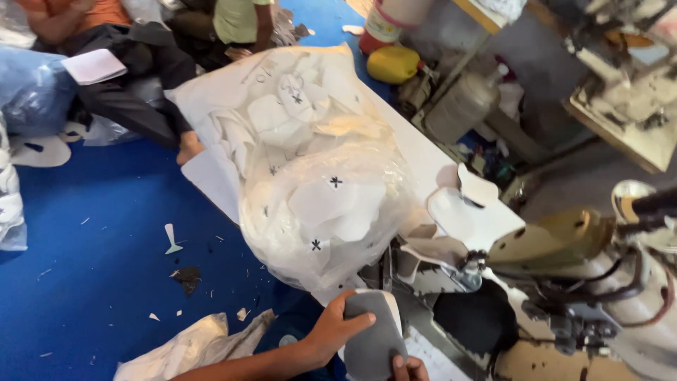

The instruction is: The person sews or processes shoe components using an industrial sewing machine.

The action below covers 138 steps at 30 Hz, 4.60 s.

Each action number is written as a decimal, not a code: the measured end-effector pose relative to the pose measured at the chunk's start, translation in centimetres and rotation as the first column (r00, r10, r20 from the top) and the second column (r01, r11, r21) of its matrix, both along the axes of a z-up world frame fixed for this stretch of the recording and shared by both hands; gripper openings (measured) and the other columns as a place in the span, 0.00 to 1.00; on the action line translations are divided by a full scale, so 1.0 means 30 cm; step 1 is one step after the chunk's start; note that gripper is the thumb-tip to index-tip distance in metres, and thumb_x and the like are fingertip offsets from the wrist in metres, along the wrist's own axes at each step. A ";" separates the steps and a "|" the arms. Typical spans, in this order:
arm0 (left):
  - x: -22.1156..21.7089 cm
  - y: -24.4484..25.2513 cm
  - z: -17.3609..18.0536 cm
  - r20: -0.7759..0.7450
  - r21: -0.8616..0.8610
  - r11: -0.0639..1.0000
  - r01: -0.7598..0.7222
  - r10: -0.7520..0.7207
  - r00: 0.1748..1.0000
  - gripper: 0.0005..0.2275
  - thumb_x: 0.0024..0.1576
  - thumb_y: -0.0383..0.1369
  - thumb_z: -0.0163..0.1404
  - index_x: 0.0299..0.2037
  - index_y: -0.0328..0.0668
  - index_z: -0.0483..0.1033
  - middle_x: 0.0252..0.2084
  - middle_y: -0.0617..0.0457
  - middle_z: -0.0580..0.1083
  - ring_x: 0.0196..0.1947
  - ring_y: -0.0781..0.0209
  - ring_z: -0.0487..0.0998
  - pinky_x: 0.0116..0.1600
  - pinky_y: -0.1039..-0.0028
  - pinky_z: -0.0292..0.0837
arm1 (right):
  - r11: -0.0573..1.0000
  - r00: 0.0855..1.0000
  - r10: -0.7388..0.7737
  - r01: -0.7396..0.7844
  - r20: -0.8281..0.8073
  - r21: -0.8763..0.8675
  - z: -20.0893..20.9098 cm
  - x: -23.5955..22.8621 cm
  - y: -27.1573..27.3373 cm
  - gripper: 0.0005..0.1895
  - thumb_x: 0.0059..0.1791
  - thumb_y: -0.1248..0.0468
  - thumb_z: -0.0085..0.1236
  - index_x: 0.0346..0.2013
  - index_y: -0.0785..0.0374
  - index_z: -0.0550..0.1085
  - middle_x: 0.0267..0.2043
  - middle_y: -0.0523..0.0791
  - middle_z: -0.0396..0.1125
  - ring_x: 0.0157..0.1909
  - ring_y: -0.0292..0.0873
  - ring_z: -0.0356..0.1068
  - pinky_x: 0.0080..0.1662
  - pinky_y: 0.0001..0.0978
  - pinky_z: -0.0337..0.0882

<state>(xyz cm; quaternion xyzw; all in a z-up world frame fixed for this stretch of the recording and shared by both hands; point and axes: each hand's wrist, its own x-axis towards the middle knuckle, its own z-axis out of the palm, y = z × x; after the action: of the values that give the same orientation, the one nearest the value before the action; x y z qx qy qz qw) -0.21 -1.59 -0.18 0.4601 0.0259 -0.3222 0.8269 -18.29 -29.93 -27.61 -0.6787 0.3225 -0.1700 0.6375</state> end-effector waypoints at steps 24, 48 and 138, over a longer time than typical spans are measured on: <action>-0.020 -0.062 0.064 0.220 0.165 0.985 -0.047 0.010 0.975 0.10 0.59 0.32 0.58 0.46 0.35 0.75 0.36 0.55 0.77 0.35 0.73 0.75 0.39 0.80 0.71 | 0.945 0.985 0.030 -0.083 0.168 0.316 0.890 0.106 0.368 0.09 0.47 0.74 0.66 0.32 0.66 0.72 0.38 0.47 0.72 0.34 0.36 0.70 0.38 0.27 0.71; -0.090 -0.016 0.092 0.352 0.044 0.992 -0.114 0.092 0.931 0.25 0.59 0.31 0.59 0.63 0.34 0.64 0.48 0.49 0.78 0.44 0.67 0.81 0.47 0.76 0.79 | 0.923 0.982 0.015 -0.086 0.188 0.376 0.908 0.032 0.416 0.16 0.46 0.77 0.65 0.47 0.69 0.74 0.38 0.47 0.75 0.39 0.37 0.74 0.44 0.29 0.75; 0.338 -0.520 0.222 0.493 0.204 0.974 -0.104 -0.010 0.870 0.20 0.57 0.21 0.62 0.61 0.36 0.77 0.49 0.53 0.79 0.43 0.73 0.78 0.44 0.82 0.77 | 0.905 0.992 -0.066 0.013 -0.109 -0.425 0.672 0.231 -0.076 0.08 0.53 0.63 0.62 0.35 0.67 0.78 0.29 0.42 0.72 0.30 0.32 0.68 0.36 0.23 0.69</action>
<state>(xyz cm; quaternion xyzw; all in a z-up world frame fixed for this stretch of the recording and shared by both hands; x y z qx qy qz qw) 9.92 -17.20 6.48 0.6160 -0.1376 -0.1695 0.7569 -11.35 -32.22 -7.43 -0.8031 0.3298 -0.2073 0.4508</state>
